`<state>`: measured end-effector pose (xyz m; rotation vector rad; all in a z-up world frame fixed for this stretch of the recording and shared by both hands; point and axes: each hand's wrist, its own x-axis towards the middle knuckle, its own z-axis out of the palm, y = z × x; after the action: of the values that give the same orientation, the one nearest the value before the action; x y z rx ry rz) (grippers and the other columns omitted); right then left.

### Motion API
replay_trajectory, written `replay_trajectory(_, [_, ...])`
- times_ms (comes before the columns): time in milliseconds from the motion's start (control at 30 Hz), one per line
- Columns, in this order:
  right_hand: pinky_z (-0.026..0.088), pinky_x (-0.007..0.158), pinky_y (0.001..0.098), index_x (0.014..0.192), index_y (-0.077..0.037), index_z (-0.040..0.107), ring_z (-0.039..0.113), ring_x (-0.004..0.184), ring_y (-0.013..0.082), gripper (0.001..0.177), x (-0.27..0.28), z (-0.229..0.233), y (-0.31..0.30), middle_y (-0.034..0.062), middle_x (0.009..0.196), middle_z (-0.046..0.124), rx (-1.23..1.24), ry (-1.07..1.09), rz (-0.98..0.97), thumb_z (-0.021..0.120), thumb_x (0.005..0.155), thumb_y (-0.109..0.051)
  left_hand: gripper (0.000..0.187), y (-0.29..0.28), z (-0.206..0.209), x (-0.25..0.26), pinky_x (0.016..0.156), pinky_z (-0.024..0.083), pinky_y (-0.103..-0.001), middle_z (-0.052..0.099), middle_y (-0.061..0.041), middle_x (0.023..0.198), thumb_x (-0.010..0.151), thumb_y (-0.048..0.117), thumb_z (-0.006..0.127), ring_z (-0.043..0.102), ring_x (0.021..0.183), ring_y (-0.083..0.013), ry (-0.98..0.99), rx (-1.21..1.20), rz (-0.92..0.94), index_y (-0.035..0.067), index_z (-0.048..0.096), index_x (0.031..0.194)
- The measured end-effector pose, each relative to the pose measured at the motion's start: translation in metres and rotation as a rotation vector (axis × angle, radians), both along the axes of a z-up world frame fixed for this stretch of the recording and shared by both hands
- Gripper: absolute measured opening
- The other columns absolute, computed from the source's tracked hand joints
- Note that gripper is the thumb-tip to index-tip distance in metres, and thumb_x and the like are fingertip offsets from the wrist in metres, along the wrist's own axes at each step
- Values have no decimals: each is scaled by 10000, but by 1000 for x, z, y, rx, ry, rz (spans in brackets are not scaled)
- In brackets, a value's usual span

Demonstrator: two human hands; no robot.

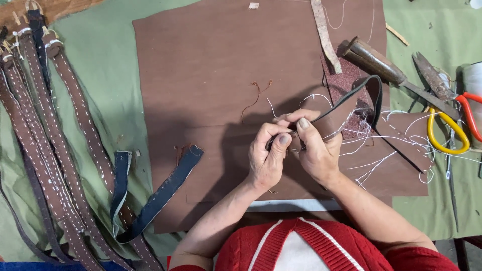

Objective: Hand-stitching a leather strap using a stitching awl and thread at a workbench.

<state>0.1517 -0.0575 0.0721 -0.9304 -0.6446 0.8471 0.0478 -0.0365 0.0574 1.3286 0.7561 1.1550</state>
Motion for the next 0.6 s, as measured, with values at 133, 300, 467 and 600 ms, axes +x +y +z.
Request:
replay_trajectory(133, [458, 356, 288, 1042, 119, 648, 499, 425, 152, 192, -2, -3, 0, 268, 770, 645, -7, -51, -57, 553, 1005, -44, 228, -1, -2, 0, 510, 508, -260, 551, -79, 599, 1049, 233, 611, 572, 528, -121, -4, -9, 19, 27, 692, 995])
replay_trajectory(300, [469, 362, 259, 1051, 93, 637, 508, 428, 126, 181, -4, -4, 2, 235, 784, 660, -32, -61, -63, 522, 1036, -46, 226, -1, 0, -2, 498, 511, -250, 573, -75, 603, 1042, 236, 618, 590, 526, -124, 18, -29, 25, 32, 697, 983])
replay_trajectory(467, [512, 427, 305, 1046, 74, 659, 582, 510, 179, 211, -3, -16, 5, 228, 777, 670, -29, -126, 0, 523, 1052, -87, 271, 7, -42, -14, 527, 549, -318, 734, -200, 869, 1033, 307, 636, 607, 565, -156, 38, -168, -50, 51, 703, 973])
replay_trajectory(600, [555, 655, 411, 982, -8, 712, 572, 702, 194, 439, 16, -25, -5, 181, 825, 678, -309, -388, 305, 388, 1081, -288, 289, 28, -32, -23, 514, 532, -300, 514, -40, 620, 1067, 290, 588, 501, 493, -99, -166, -314, -131, 37, 674, 957])
